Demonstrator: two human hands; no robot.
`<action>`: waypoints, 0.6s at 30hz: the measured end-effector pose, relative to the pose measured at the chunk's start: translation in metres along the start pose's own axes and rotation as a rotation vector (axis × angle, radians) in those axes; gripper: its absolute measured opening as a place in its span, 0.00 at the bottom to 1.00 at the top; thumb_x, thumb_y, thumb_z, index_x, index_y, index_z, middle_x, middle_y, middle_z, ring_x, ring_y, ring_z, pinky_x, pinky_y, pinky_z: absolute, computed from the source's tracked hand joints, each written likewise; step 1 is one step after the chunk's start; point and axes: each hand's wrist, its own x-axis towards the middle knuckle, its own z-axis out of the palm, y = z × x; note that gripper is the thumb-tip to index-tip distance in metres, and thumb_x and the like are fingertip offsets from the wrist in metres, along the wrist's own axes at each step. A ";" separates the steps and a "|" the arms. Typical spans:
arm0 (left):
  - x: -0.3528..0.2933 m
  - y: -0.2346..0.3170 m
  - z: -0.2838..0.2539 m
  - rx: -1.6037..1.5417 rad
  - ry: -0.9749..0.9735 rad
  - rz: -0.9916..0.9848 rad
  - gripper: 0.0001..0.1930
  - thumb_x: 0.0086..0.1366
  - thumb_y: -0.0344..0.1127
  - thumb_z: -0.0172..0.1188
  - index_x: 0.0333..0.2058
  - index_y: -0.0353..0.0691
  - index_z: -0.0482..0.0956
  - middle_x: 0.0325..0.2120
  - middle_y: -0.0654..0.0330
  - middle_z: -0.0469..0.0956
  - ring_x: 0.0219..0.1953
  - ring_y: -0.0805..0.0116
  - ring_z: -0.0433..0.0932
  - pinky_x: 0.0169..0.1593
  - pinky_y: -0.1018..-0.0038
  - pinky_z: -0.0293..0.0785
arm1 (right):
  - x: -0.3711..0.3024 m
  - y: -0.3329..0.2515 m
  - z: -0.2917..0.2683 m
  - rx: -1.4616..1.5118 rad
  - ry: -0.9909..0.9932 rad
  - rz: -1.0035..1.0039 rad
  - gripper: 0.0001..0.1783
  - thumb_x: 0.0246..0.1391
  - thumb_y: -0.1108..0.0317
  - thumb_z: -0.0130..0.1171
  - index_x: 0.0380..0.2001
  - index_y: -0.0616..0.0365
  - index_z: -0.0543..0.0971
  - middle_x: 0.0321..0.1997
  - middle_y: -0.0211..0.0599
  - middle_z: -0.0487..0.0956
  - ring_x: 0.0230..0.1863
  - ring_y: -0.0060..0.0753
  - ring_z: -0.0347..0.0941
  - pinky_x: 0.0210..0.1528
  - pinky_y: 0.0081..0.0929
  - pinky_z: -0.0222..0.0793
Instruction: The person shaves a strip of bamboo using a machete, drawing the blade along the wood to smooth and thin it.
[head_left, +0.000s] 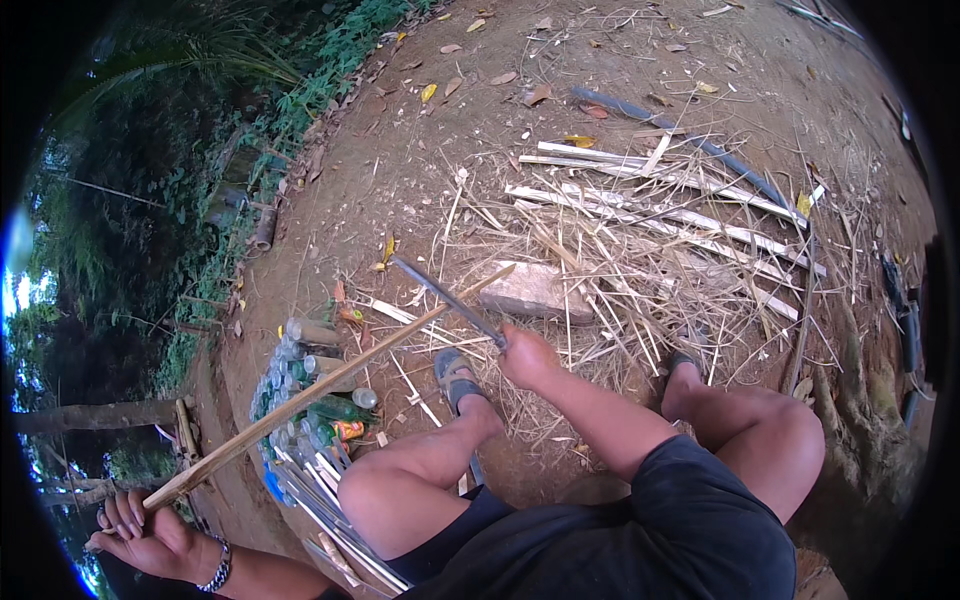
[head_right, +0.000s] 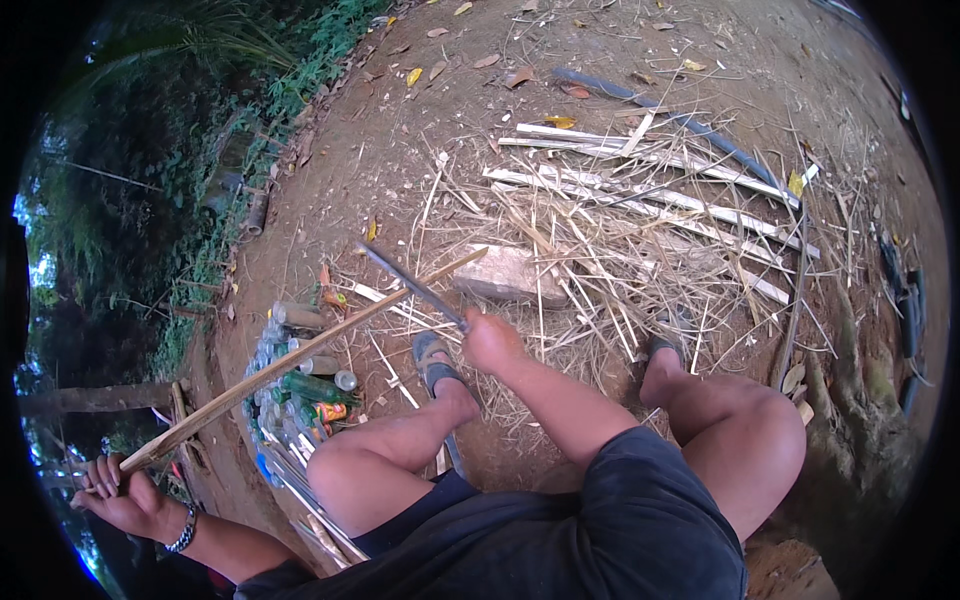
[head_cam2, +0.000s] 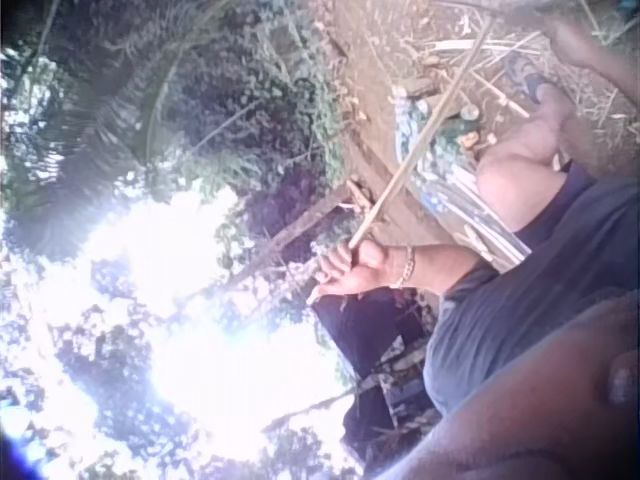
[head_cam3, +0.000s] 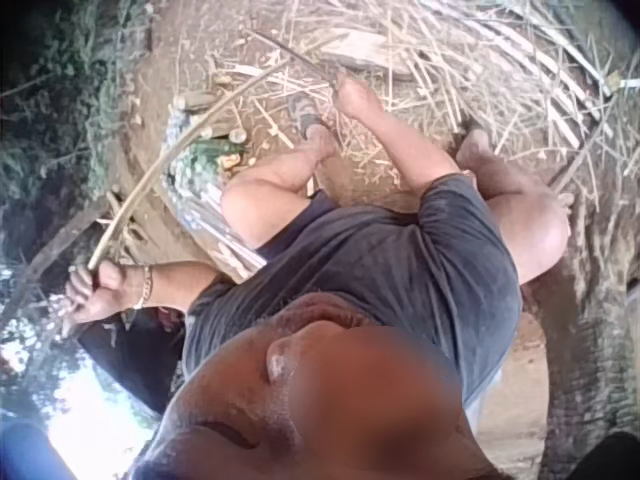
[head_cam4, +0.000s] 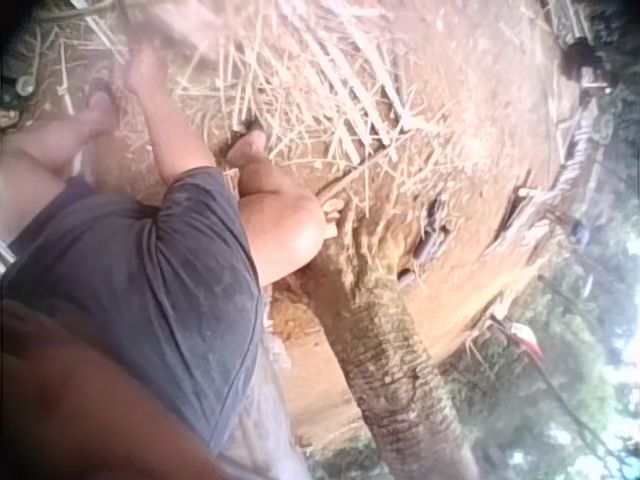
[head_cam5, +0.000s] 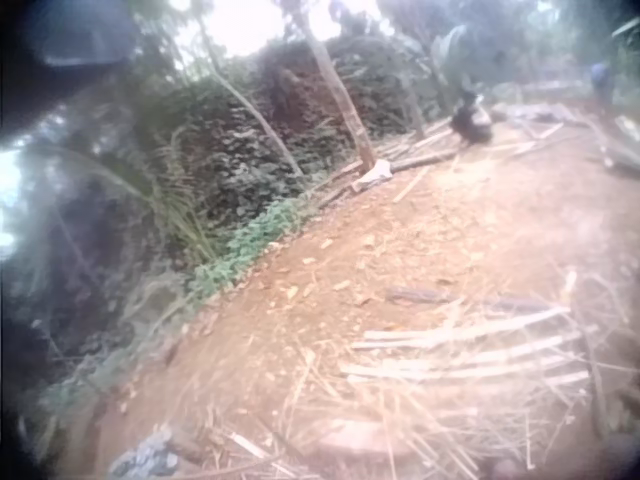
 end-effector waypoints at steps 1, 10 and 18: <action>0.000 0.000 0.000 0.000 0.007 0.014 0.18 0.70 0.47 0.51 0.26 0.40 0.65 0.16 0.67 0.57 0.17 0.77 0.57 0.24 0.81 0.59 | 0.007 0.013 -0.004 -0.027 0.003 0.082 0.12 0.51 0.69 0.55 0.40 0.60 0.73 0.37 0.54 0.80 0.41 0.54 0.77 0.44 0.46 0.72; -0.007 0.003 -0.008 0.044 0.079 0.003 0.22 0.71 0.51 0.47 0.24 0.40 0.63 0.15 0.67 0.59 0.16 0.77 0.58 0.23 0.81 0.58 | -0.004 -0.033 -0.011 -0.077 -0.092 -0.061 0.14 0.53 0.66 0.55 0.42 0.60 0.74 0.36 0.52 0.80 0.40 0.56 0.77 0.47 0.46 0.72; -0.006 -0.002 -0.014 -0.028 0.030 0.030 0.22 0.71 0.51 0.47 0.23 0.41 0.62 0.16 0.67 0.58 0.16 0.78 0.57 0.22 0.82 0.58 | 0.010 0.044 -0.028 -0.159 -0.117 0.103 0.17 0.53 0.67 0.54 0.44 0.64 0.74 0.42 0.57 0.79 0.45 0.55 0.76 0.50 0.45 0.71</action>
